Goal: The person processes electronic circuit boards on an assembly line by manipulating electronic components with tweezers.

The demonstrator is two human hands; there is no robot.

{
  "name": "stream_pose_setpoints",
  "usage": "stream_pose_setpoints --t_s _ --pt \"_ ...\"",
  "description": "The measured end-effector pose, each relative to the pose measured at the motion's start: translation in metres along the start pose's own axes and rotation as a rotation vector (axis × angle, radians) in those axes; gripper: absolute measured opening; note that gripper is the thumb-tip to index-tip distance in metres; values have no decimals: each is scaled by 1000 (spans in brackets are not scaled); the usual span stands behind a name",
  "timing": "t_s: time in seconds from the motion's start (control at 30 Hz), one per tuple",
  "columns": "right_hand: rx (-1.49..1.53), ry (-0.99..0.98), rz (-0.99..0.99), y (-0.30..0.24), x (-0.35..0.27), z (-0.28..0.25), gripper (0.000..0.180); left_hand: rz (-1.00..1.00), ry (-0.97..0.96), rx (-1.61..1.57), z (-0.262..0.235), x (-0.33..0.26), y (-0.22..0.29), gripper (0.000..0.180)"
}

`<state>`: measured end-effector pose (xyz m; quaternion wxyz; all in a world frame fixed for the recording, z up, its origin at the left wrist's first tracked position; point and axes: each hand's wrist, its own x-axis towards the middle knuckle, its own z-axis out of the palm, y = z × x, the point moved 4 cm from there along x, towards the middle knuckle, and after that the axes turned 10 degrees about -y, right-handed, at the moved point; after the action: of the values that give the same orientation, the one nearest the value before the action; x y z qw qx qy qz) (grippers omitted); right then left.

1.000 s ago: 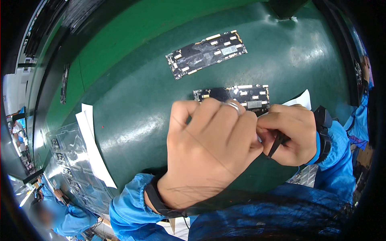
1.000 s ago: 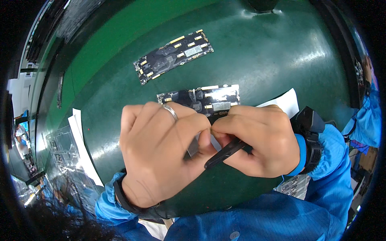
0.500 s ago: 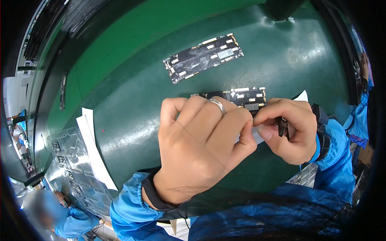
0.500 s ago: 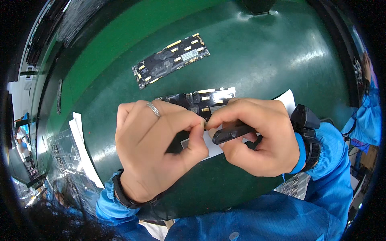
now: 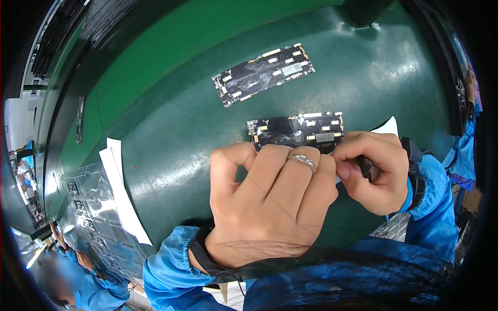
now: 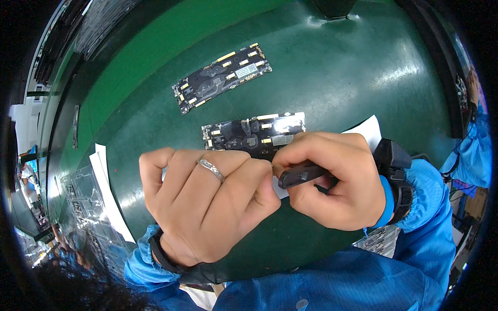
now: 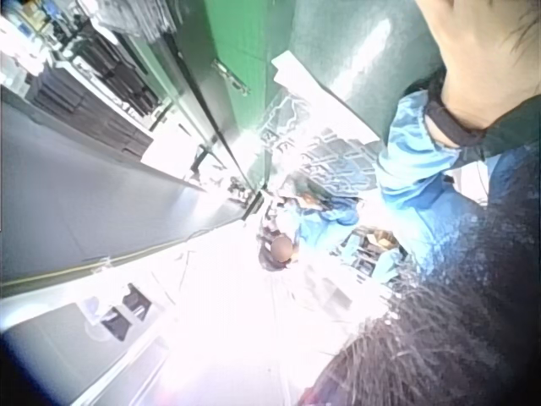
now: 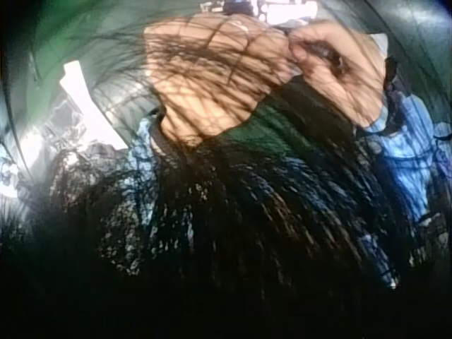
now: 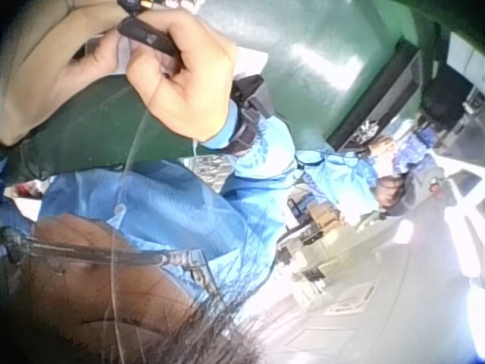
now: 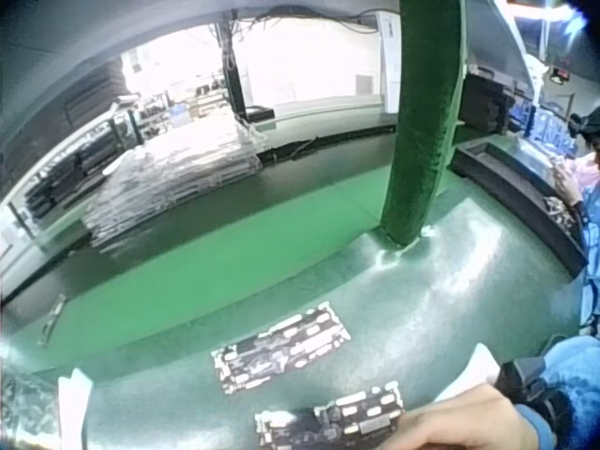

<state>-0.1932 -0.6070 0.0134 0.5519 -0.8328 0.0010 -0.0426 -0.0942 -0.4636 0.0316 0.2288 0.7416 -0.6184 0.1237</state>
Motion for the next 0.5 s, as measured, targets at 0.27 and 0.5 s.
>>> stream_pose_setpoints --t_s 0.27,0.5 --pt "41 33 -52 -7 -1 -1 21 -177 -68 -366 2 9 -12 22" --pt "20 62 -107 -10 2 -3 19 -257 -60 -692 6 7 -19 20"
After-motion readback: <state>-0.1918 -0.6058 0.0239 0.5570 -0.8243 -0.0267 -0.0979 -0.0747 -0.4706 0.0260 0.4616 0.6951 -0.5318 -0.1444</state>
